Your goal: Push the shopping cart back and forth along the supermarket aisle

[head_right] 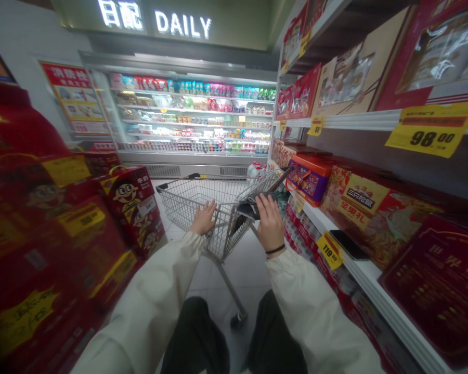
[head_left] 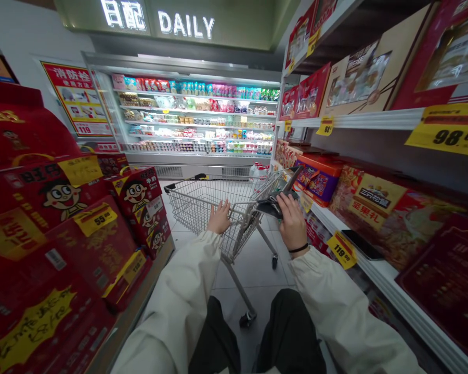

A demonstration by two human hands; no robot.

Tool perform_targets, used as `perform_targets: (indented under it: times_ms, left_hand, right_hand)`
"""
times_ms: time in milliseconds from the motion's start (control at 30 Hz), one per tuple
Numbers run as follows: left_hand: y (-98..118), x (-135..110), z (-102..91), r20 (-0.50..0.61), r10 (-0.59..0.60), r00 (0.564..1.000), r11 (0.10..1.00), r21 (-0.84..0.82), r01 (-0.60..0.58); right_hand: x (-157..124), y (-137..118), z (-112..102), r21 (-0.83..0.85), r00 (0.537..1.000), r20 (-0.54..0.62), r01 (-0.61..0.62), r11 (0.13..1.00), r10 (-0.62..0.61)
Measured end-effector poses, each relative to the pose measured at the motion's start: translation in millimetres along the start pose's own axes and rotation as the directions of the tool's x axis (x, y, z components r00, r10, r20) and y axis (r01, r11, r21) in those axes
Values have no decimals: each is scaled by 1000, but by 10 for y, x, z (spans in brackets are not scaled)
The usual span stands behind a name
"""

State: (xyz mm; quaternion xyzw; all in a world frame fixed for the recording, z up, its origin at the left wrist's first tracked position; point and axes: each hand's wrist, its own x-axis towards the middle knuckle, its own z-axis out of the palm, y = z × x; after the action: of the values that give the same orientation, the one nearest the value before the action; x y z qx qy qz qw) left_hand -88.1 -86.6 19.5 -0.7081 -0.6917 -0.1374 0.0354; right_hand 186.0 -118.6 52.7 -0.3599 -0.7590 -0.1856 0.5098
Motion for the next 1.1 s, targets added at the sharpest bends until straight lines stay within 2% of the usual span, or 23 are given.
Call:
perform_targets:
  times_ms: [100, 300, 500, 800, 1100]
  left_hand:
    - [-28, 5, 144, 31, -18, 999, 1000, -15, 18]
    - [-29, -7, 341, -24, -13, 1000, 1000, -20, 13]
    - [41, 41, 302, -66, -11, 998, 999, -33, 9]
    - [335, 2, 287, -109, 2, 994, 998, -59, -9]
    - [612, -182, 370, -141, 68, 988, 992, -95, -82]
  right_hand:
    - [16, -8, -5, -7, 1000, -13, 16, 1000, -16]
    - [43, -4, 124, -23, 999, -1, 39, 999, -39]
    - [22, 102, 229, -79, 998, -13, 59, 995, -60]
    - [-7, 443, 85, -95, 999, 25, 25, 995, -22]
    - [-150, 704, -43, -185, 994, -80, -86, 979, 72]
